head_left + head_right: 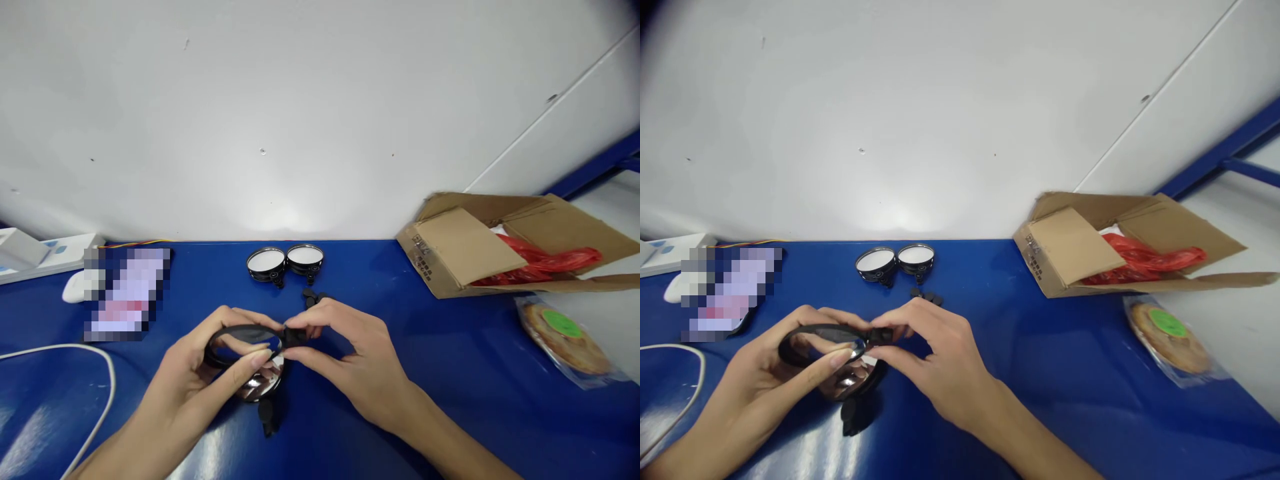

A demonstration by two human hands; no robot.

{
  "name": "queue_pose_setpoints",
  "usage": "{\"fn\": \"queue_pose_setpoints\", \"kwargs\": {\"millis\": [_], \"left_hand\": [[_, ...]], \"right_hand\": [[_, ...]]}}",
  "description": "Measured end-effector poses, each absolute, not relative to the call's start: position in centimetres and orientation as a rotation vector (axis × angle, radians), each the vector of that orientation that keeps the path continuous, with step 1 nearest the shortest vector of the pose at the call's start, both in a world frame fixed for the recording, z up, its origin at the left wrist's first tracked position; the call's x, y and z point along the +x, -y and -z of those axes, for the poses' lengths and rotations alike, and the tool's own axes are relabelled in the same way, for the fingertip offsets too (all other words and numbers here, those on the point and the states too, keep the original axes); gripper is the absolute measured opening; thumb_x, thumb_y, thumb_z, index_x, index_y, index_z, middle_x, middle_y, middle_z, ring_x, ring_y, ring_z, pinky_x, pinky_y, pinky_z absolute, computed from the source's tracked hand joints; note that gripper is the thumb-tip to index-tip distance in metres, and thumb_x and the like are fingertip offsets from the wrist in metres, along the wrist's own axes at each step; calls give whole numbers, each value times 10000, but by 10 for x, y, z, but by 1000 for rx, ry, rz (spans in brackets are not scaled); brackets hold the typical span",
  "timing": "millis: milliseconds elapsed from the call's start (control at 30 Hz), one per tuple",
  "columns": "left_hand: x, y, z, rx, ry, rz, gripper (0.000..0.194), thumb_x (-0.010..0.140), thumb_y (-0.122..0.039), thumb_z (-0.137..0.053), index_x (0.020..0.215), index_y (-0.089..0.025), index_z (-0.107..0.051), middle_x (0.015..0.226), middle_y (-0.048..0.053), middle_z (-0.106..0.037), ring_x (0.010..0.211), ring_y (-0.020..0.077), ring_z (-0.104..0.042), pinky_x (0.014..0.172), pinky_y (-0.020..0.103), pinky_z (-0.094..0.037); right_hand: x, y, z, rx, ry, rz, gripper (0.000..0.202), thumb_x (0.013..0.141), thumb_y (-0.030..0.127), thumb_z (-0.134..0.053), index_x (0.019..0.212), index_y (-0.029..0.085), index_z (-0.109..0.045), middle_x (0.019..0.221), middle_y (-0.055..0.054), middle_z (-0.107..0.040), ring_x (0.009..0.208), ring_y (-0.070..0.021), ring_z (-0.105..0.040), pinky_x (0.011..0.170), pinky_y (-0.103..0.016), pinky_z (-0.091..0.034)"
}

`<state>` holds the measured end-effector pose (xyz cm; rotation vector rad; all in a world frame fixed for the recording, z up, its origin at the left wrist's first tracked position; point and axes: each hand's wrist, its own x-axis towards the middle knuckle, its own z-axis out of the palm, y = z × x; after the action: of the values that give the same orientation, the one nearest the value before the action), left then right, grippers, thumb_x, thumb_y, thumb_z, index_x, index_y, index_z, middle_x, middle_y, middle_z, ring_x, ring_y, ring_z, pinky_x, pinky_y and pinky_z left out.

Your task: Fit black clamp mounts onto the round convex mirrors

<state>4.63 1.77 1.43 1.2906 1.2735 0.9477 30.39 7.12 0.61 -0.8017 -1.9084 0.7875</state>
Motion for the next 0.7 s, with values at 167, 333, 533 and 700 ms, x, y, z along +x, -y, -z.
{"fn": "queue_pose_setpoints", "kwargs": {"millis": [167,333,533,700], "left_hand": [[51,-28,-23,1052,-1350,-1105,466,931,-598,-955,1202,-257,-791,1031,68,-902,939,309,-887,823,332,-721],[53,-35,-23,884,-1313,-1119,492,897,-605,-982,1159,-249,-767,1018,62,-897,967,323,-895,889,380,-738],[44,-38,-9,857,-1276,-1115,492,877,-542,-1015,1195,-263,-762,970,43,-857,899,287,-869,814,342,-730],[42,-40,-10,842,-1342,-1141,594,749,-425,-1101,1199,-260,-750,903,19,-838,801,231,-809,746,274,-686]], "right_hand": [[323,-91,0,-1025,2045,-481,221,1056,165,-854,1242,274,-803,1074,-29,-774,982,-220,-736,876,-383,-642],[330,-102,10,-1109,2177,-345,193,1069,142,-802,1224,258,-800,1059,-56,-737,1014,-262,-690,860,-425,-642],[325,-98,15,-1187,2268,-289,253,1033,146,-860,1252,245,-783,1109,-75,-721,1045,-279,-673,860,-426,-658],[325,-95,14,-1247,2311,-296,277,1047,167,-850,1298,244,-760,1149,-91,-724,1074,-295,-669,883,-453,-668]]}}
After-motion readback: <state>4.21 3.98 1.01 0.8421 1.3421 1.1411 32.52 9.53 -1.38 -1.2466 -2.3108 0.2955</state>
